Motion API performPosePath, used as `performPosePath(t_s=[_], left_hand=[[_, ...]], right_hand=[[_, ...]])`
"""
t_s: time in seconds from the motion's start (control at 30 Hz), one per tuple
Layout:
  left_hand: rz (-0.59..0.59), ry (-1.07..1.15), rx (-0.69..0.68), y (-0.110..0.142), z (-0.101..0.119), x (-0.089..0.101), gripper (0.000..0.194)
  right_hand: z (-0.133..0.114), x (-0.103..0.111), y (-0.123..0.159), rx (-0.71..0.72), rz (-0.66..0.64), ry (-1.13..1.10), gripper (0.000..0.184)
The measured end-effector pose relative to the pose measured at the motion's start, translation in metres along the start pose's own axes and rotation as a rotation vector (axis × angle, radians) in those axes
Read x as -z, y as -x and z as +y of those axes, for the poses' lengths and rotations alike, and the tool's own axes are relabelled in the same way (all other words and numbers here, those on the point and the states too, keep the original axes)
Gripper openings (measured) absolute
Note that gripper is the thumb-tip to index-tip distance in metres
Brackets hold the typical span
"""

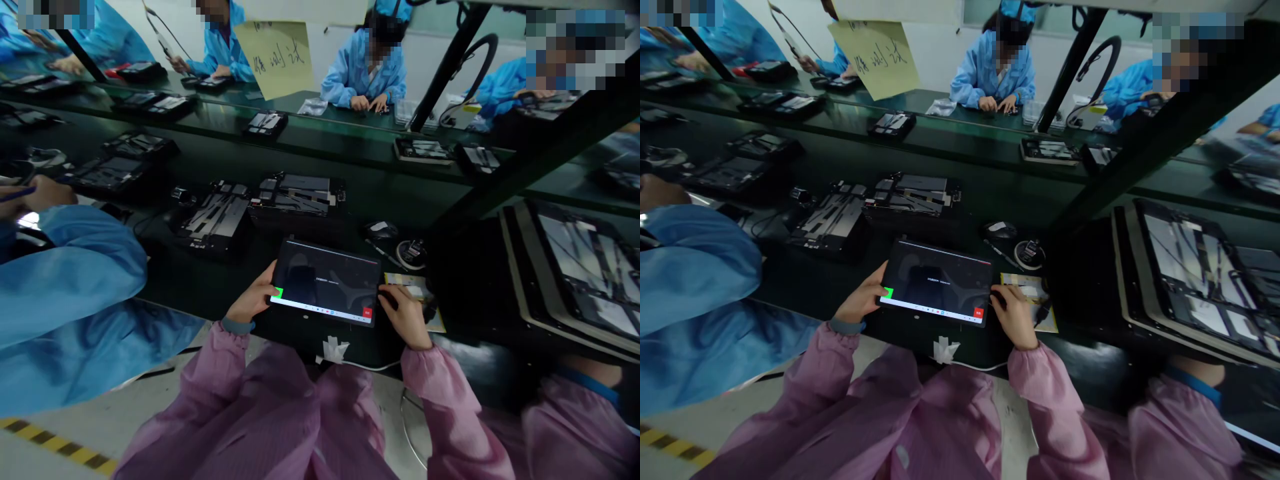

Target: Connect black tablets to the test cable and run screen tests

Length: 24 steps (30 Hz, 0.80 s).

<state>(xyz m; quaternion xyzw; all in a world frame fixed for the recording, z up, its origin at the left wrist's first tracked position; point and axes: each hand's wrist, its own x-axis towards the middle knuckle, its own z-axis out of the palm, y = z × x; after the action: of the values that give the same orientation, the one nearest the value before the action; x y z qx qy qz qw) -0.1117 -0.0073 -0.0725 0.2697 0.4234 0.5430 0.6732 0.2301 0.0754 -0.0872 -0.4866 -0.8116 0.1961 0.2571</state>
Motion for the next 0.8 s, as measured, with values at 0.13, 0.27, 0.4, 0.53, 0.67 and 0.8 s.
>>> performPosePath(t_s=[0.13,0.27,0.4,0.53,0.67,0.8], left_hand=[[-0.023,-0.011,-0.032,-0.001,-0.003,0.002,0.092],[-0.054,0.022,-0.049,-0.002,-0.004,0.003,0.092],[0.041,-0.007,-0.037,-0.002,0.000,-0.002,0.078],[0.216,-0.064,-0.035,-0.002,0.000,-0.009,0.057],[0.279,-0.075,-0.059,-0.006,-0.010,-0.008,0.060],[0.314,-0.257,-0.118,-0.010,-0.022,0.004,0.062]], right_hand=[[0.000,0.000,0.000,-0.001,0.003,-0.002,0.021],[0.000,0.003,0.000,-0.024,-0.014,-0.055,0.021],[-0.002,0.009,-0.001,-0.078,-0.034,-0.106,0.021],[-0.001,0.012,-0.005,-0.173,-0.086,-0.181,0.025],[0.001,0.013,-0.011,-0.246,-0.134,-0.257,0.028],[0.000,0.013,-0.015,-0.228,-0.134,-0.287,0.026]])
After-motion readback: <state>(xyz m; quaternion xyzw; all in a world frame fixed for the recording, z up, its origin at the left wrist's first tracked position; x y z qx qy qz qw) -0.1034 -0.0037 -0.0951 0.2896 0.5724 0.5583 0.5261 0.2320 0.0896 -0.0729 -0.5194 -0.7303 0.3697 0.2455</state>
